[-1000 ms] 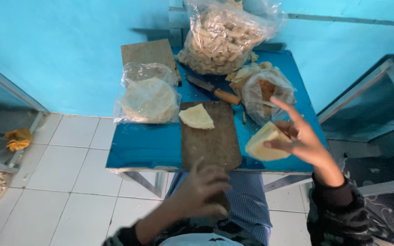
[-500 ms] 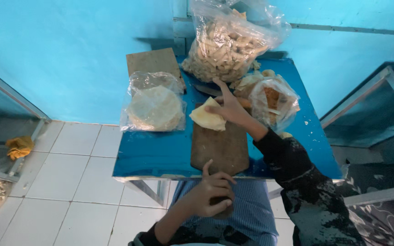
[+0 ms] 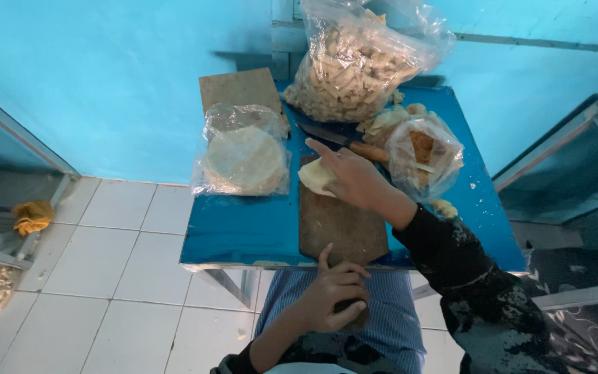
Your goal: The person cuts a round white dough block into slices with a knife on a wooden board, then folds the slices and spoons brown filling from a plastic bag onto them, pressing the pieces closed by hand on the board.
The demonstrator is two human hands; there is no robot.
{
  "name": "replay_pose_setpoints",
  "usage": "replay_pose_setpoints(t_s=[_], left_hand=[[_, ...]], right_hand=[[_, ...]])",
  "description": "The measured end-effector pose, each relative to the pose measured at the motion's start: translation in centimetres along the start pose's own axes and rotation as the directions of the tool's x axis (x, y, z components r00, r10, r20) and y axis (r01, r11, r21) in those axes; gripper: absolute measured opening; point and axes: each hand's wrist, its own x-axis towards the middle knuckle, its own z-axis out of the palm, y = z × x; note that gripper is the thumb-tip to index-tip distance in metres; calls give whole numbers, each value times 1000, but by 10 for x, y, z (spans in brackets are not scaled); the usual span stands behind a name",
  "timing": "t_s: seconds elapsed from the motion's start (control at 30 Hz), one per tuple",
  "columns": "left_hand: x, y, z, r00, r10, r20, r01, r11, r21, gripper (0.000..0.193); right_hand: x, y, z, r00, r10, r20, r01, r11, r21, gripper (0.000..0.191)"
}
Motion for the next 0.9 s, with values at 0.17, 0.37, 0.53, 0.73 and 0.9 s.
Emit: replay_pose_setpoints(t_s=[0.17,0.37,0.53,0.73,0.9], left_hand=[[2,3,-3,1000,-9,17,9,1000,19,23],[2,8,-8,999,-16,34,15,1000,22,16],[9,9,-17,949,-153,-277,59,946,-319,30],[31,-8,-17,800,-501,-331,48,603,-797,45],[26,-15,-4,798,-463,-385,141,765,-629,37]], right_hand=[[7,31,-1,994,55,-92,-43,991,125,81],[4,61,3,866,304,-397,-31,825,564,77],[-30,39,-19,808,306,-503,66,802,594,74],[-105,-68,25,838,98,-537,-130,991,-23,66],[-128,-89,36,811,132,-570,-116,991,64,69]])
